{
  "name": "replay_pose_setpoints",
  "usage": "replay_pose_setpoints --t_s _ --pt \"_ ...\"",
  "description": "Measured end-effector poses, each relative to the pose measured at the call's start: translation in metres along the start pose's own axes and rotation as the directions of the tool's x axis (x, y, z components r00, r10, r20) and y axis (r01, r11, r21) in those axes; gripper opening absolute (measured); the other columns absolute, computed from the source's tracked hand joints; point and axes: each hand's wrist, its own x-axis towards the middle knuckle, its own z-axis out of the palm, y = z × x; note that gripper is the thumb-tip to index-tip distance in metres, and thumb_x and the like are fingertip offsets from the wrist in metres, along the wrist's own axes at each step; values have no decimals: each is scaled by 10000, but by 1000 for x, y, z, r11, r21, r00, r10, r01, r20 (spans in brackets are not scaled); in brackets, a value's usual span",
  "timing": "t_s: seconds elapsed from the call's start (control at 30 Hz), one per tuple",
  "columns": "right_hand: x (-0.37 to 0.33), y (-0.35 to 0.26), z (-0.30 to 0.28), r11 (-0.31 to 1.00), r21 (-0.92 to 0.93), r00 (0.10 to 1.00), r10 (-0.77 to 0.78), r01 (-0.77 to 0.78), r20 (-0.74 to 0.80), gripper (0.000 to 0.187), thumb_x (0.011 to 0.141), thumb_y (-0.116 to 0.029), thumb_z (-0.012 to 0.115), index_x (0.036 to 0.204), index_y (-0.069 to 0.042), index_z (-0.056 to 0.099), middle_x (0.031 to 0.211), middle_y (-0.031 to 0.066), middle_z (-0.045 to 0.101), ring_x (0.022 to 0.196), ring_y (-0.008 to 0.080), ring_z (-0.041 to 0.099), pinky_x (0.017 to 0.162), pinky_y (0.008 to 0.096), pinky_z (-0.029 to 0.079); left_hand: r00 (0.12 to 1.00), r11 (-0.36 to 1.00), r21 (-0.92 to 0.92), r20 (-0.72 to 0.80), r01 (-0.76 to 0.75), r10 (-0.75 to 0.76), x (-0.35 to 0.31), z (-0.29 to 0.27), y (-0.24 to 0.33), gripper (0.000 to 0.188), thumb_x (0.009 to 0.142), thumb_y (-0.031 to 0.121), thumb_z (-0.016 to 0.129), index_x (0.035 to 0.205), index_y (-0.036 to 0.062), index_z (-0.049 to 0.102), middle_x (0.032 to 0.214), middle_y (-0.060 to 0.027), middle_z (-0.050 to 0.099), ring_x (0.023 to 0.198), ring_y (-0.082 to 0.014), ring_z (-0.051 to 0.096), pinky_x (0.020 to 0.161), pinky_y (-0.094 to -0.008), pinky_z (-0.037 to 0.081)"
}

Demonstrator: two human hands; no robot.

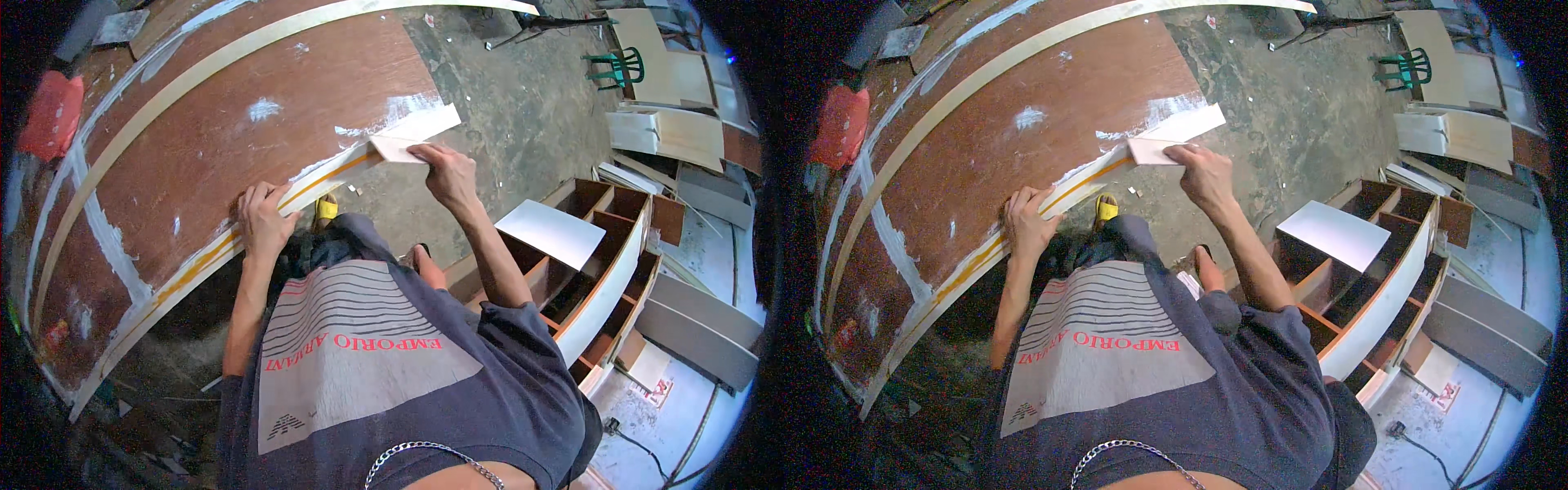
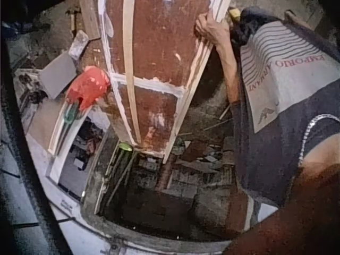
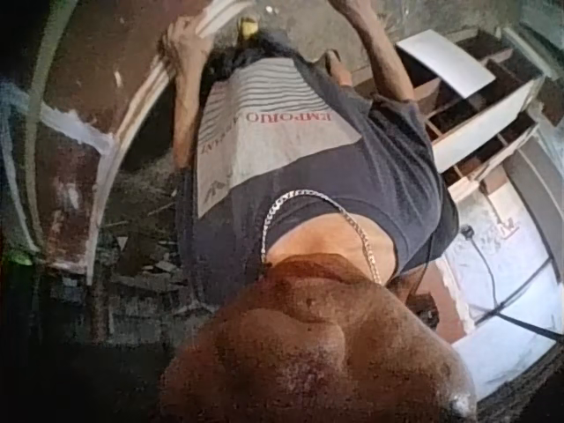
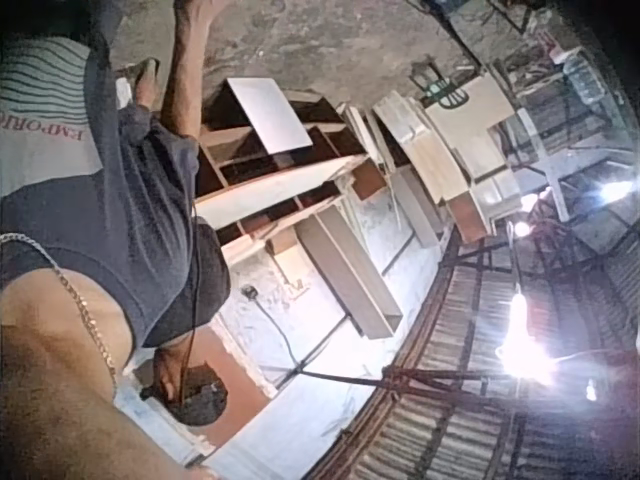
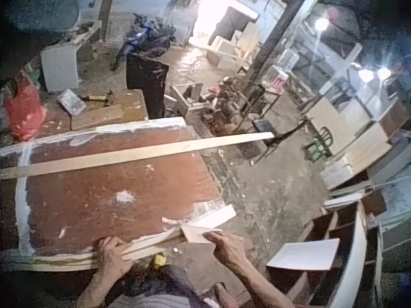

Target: The person carries wooden strips across the room and places them on a wooden board. The person then pours glue from a bottle onto the wooden strip and spreads it with an applicator card.

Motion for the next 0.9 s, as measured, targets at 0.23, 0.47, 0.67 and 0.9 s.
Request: replay_pose_setpoints --t_s 0.23,0.47,0.67,0.9 --pt "-4 -7 1 966 -4 952 -256 260 167 364 740 -13 558 1010 -206 706 1002 22 707 850 261 679 643 391 539 1000 1000 9 7 6 -6 0 1 -1 481 578 172 823 1046 118 722 938 -39 609 940 -249 561 884 -396 417" --pt "-46 -18 -9 957 269 931 -192 107 312 409 720 35 560 1045 -162 712 1023 50 707 945 266 676 764 361 559 1000 1000 11 9 -5 5 -3 -2 -3 477 581 171 827 1043 111 720 938 -41 605 939 -258 553 878 -405 413" --pt "-24 -27 2 908 -25 908 -417 418 35 475 756 5 573 1170 -206 668 1167 -12 676 1103 195 631 946 364 512 999 999 38 48 10 -12 -3 -5 -2 532 576 188 843 1089 138 712 968 -39 610 953 -259 559 901 -401 412" --pt "-8 -27 25 838 -125 847 -529 531 54 452 790 -153 602 1238 -219 584 1247 -29 600 1173 194 559 1029 389 433 1000 1000 26 20 12 -12 -4 -5 0 554 571 199 846 1106 144 711 978 -43 617 951 -263 561 910 -399 415"
